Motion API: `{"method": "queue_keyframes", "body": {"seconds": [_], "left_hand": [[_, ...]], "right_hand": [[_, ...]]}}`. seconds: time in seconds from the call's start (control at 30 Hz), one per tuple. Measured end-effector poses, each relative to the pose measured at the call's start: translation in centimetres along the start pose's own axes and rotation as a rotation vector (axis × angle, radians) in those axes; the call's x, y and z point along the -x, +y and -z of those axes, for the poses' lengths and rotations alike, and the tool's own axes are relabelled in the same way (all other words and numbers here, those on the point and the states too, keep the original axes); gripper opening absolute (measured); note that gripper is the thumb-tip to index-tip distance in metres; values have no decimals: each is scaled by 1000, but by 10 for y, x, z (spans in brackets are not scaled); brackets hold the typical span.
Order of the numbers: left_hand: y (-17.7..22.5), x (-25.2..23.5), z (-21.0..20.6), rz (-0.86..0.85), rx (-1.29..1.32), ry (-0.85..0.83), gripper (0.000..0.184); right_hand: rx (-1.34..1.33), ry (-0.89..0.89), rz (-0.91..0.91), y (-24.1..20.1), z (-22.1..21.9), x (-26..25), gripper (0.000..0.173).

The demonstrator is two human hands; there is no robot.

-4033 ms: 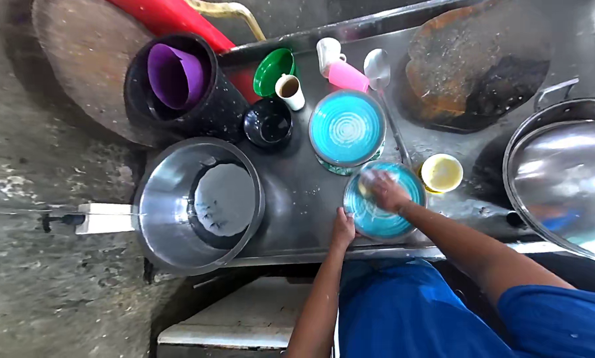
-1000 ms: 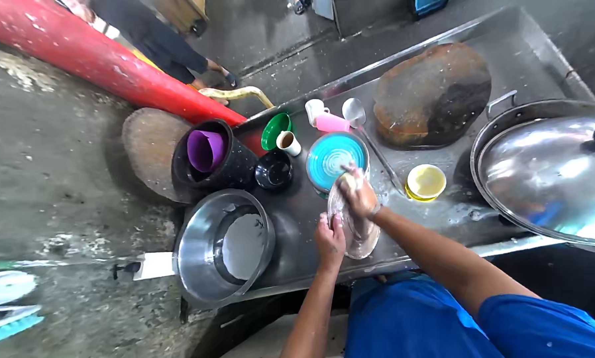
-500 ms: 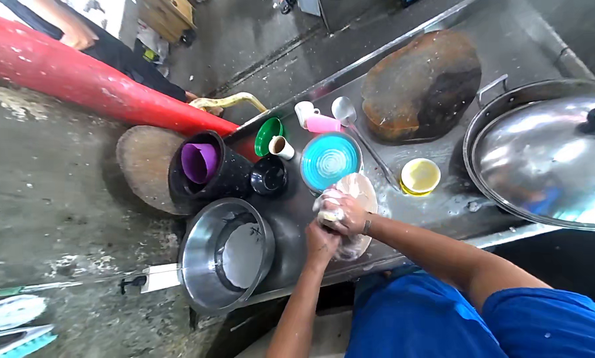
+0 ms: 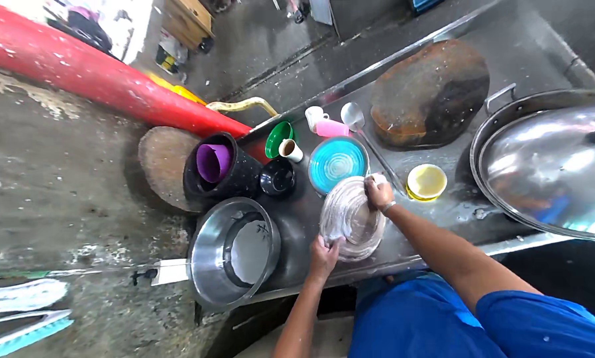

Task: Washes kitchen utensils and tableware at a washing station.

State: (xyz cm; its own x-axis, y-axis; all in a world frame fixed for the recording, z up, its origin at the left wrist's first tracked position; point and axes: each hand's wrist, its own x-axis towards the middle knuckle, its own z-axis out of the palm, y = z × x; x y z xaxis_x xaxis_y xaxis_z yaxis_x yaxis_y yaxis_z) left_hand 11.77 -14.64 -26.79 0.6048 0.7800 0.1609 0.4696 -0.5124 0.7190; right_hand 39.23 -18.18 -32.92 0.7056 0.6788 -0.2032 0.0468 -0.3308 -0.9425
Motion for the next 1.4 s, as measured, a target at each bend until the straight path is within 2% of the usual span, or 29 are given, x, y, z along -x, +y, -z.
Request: {"method": "queue_keyframes", "body": {"seconds": [0.07,0.13,0.2,0.23,0.27,0.33,0.37,0.4,0.47,0.53,0.57,0.63,0.73,0.8,0.87,0.9,0.97,1.07,1.13,1.2,1.27,1.33,1.4], "left_hand": [[14,-15,15,50,59,-102,39],[40,-33,19,48,24,-141,34],[44,-35,5,20,0,-85,27],[40,-30,-3,20,2,-37,29],[36,-22,-10,44,4,24,33],[31,-8,-19,95,16,134,40],[32,-3,-21,114,29,161,42],[35,-1,-22,123,39,189,42],[43,-12,-20,165,92,265,41],[42,-19,-6,250,192,346,40],[41,-23,4,247,204,381,39],[45,-24,19,171,203,394,39],[55,-18,8,73,200,380,37],[60,-27,9,111,205,443,36],[60,-35,33,181,240,533,38],[59,-38,52,186,222,587,39],[53,-34,100,170,117,701,39],[34,-17,173,102,-93,797,39],[14,1,205,102,-284,754,44],[-17,20,212,180,-448,662,44],[-61,37,198,224,-520,616,40],[-103,52,179,251,-545,624,36],[-123,57,160,243,-577,689,30]], "right_hand": [[195,-17,247,-28,1,14,44],[294,-97,619,-58,-18,46,39],[284,-154,950,-62,-40,67,39],[244,-173,984,-55,-42,64,39],[211,-172,897,-44,-40,55,37],[162,-73,536,-25,-36,20,39],[138,-39,393,-23,-35,14,41],[153,-46,331,-28,-38,24,42],[239,-164,417,-41,-50,72,45],[300,-289,579,-25,-55,116,55],[307,-289,604,-15,-51,117,55],[311,-200,514,-12,-38,85,49],[266,-72,503,-63,-42,64,47],[309,-176,603,-92,-53,94,46],[239,-304,749,-69,-63,124,54],[161,-331,727,-44,-63,125,50],[-65,-279,433,4,-54,116,35],[-442,-49,-111,12,-33,98,33],[-646,3,-370,8,-19,87,37],[-824,-16,-492,13,-6,81,42],[-932,-49,-544,22,6,82,45],[-941,-45,-562,32,15,86,41],[-854,20,-585,35,23,90,32]]}}
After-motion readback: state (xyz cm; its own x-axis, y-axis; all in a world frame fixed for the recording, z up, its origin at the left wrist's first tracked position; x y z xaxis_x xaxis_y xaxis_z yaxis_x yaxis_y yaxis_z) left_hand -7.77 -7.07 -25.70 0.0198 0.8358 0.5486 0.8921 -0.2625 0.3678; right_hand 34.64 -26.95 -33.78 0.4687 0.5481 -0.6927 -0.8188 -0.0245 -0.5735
